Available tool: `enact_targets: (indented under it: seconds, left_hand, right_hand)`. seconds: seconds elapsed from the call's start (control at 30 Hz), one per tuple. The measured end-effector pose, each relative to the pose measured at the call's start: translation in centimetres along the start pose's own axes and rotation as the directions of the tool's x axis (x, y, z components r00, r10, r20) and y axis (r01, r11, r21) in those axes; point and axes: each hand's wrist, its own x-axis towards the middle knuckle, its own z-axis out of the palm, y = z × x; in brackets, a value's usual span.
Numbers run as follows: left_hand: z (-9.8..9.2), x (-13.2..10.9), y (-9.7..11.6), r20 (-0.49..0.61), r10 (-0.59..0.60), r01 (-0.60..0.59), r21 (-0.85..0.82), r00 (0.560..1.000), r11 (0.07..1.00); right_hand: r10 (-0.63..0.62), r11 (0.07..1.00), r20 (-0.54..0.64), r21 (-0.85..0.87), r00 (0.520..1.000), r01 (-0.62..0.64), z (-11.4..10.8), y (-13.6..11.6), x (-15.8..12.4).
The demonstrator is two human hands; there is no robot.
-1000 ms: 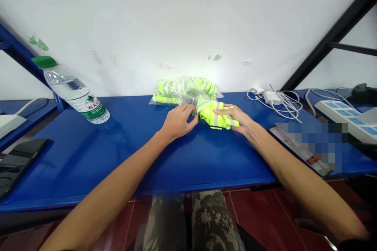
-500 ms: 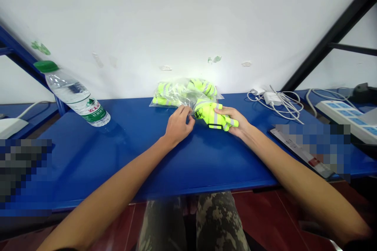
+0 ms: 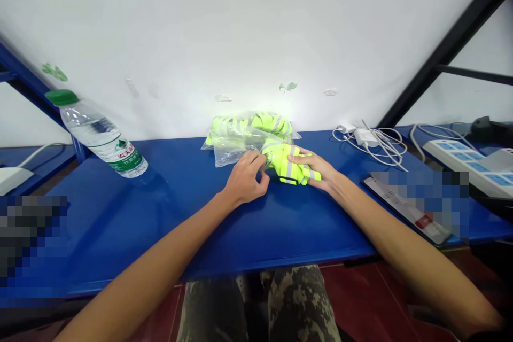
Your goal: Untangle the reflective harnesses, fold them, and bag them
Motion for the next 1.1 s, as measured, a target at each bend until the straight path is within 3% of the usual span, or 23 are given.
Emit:
enact_targets:
  seconds: [0.17,0.47,0.63,0.83,1.1]
  left_hand:
    - [-0.3,0.0,0.1,0.029,-0.014,0.015,-0.03,0.999,0.999]
    - [-0.2,0.2,1.0,-0.134,-0.157,0.16,0.011,0.978,0.987]
    - [0.2,0.4,1.0,-0.153,-0.034,0.055,0.133,0.988,0.99]
    - [0.7,0.6,0.7,-0.117,-0.013,0.031,0.157,0.993,0.987]
    - [1.1,0.8,1.9,-0.143,-0.052,0.064,0.077,0.988,0.995]
  right_hand:
    - [-0.052,0.998,-0.017,-0.043,0.998,0.051,-0.3,0.1,-0.1]
    - [-0.128,0.987,-0.107,-0.109,0.986,0.116,1.3,0.1,-0.6]
    - [-0.133,0.97,-0.089,-0.217,0.987,0.111,1.7,0.6,-0.7]
    - [-0.298,0.86,-0.029,-0.442,0.954,0.255,1.5,1.7,-0.3]
    - [-0.414,0.724,0.012,-0.602,0.91,0.337,1.6,2.2,-0.1]
